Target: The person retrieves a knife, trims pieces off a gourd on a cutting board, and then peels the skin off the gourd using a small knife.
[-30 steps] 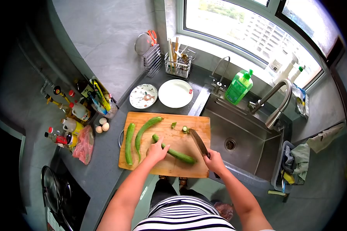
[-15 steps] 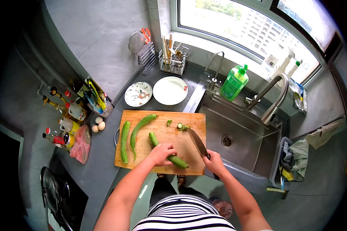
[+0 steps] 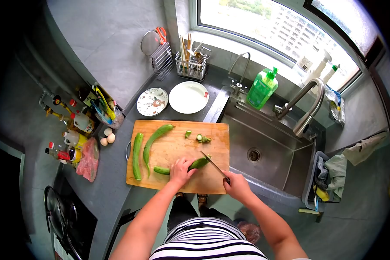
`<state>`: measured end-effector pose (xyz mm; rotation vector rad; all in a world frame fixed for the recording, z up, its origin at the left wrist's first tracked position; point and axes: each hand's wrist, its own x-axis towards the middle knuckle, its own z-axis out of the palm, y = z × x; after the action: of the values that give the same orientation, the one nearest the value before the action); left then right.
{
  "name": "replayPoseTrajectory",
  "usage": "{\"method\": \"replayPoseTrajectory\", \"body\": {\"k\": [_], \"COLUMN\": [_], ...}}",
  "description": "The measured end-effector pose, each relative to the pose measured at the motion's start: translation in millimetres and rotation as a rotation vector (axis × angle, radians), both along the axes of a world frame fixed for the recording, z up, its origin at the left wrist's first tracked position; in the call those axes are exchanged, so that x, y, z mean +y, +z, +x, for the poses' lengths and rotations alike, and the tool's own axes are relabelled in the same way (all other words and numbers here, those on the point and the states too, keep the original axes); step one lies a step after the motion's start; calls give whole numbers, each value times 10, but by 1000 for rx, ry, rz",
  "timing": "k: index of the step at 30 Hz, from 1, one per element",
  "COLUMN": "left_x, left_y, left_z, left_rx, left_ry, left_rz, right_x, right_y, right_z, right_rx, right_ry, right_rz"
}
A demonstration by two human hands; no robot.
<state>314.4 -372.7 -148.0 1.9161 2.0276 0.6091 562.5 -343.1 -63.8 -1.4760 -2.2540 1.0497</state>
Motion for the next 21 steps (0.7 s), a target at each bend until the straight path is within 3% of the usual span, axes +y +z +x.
{"method": "replayPoseTrajectory", "body": {"k": [6, 13, 21], "left_x": [18, -1, -23], "left_y": [4, -3, -6], "left_z": [3, 57, 77], "left_rx": [-9, -6, -18], "left_ry": [17, 58, 60], "left_rz": [-37, -13, 30], "right_x": [-59, 25, 208], "right_y": [40, 117, -343], "right_z": [-67, -99, -182], "right_rx": [-80, -153, -190], "right_ry": [10, 34, 70], "right_rz": [131, 17, -15]}}
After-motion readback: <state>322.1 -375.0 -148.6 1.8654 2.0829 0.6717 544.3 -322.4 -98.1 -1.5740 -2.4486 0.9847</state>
